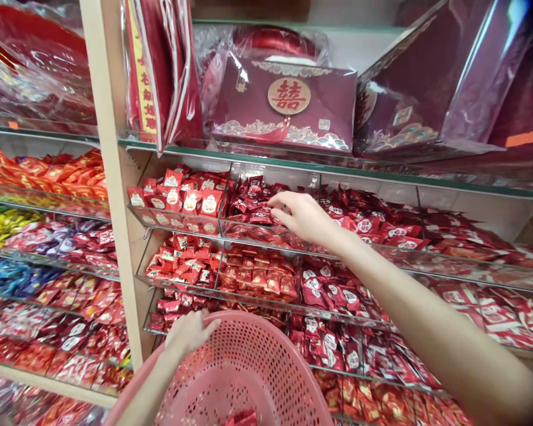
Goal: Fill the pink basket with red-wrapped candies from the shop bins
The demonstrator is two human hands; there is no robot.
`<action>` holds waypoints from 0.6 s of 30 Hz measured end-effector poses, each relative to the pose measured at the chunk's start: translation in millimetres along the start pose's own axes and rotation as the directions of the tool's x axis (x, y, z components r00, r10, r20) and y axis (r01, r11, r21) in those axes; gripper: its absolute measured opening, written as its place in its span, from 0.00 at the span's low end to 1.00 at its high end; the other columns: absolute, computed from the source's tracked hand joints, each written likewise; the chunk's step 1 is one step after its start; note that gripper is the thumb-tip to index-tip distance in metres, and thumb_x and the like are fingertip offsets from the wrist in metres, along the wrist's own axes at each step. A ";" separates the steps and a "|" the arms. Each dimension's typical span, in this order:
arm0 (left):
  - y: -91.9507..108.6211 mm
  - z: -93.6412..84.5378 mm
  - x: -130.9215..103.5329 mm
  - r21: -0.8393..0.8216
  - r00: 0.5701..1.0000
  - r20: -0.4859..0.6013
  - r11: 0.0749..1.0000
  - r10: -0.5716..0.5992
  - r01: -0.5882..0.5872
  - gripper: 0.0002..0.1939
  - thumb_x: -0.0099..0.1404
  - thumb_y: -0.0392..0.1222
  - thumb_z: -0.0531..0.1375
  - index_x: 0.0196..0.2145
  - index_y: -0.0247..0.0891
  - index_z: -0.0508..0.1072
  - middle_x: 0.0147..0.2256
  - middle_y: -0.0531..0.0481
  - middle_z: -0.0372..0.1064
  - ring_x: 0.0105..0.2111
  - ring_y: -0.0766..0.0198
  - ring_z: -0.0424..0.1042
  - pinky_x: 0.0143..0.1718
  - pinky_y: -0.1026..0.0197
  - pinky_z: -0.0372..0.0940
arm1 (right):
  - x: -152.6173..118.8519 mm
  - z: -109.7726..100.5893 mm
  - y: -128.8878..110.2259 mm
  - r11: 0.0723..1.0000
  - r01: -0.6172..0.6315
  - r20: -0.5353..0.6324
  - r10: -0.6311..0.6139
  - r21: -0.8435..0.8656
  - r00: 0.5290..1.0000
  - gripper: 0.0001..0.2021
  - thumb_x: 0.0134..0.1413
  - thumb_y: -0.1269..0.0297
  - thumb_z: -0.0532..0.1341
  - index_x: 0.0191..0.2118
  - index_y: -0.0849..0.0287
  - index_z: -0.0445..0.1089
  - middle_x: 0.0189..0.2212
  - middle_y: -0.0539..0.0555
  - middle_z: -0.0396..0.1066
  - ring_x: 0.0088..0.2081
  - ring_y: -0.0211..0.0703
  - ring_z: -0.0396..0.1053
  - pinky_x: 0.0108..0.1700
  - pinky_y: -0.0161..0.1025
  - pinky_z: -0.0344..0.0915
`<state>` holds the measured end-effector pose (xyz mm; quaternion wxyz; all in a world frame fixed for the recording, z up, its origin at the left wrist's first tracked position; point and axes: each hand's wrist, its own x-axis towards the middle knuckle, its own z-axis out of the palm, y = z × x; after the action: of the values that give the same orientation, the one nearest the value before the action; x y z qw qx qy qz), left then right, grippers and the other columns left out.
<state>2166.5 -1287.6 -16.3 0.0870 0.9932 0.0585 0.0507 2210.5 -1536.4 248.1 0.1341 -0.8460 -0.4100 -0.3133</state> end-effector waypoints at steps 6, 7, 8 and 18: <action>-0.5 4.4 4.9 -0.015 1.000 -0.016 1.000 0.018 -0.018 0.32 0.57 0.65 0.38 0.38 0.39 0.70 0.36 0.40 0.73 0.38 0.50 0.71 0.36 0.54 0.61 | 45.1 12.1 6.5 0.960 -0.241 0.014 0.245 -0.144 0.969 0.15 0.50 0.63 0.55 0.44 0.62 0.61 0.40 0.61 0.66 0.41 0.49 0.64 0.40 0.44 0.60; -0.5 5.1 5.8 -0.018 1.000 -0.018 1.000 0.018 -0.019 0.32 0.57 0.65 0.38 0.37 0.39 0.70 0.36 0.40 0.73 0.38 0.50 0.71 0.36 0.54 0.61 | 50.2 15.4 5.8 0.968 -0.198 0.034 0.205 -0.152 0.978 0.15 0.50 0.65 0.55 0.45 0.62 0.60 0.42 0.61 0.65 0.43 0.50 0.63 0.41 0.43 0.60; -0.8 5.6 6.5 -0.020 1.000 -0.021 1.000 0.018 -0.018 0.32 0.57 0.65 0.39 0.37 0.39 0.70 0.36 0.40 0.73 0.38 0.50 0.71 0.36 0.55 0.61 | 55.0 18.0 5.3 0.975 -0.154 0.057 0.165 -0.161 0.985 0.15 0.50 0.68 0.54 0.45 0.62 0.60 0.43 0.61 0.64 0.45 0.49 0.63 0.43 0.43 0.60; -17.1 6.6 3.3 -0.014 0.999 -0.038 1.000 -0.028 0.028 0.31 0.58 0.63 0.39 0.38 0.40 0.70 0.36 0.41 0.72 0.38 0.49 0.71 0.36 0.53 0.61 | 85.8 31.1 12.9 0.955 0.120 0.289 -0.039 -0.270 0.957 0.30 0.41 0.73 0.59 0.55 0.60 0.56 0.53 0.59 0.58 0.50 0.52 0.58 0.48 0.43 0.59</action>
<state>2168.7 -1271.5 -25.5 0.0932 0.9905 0.0737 0.0687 2273.7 -1477.2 279.5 -0.0612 -0.8749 -0.4094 -0.2513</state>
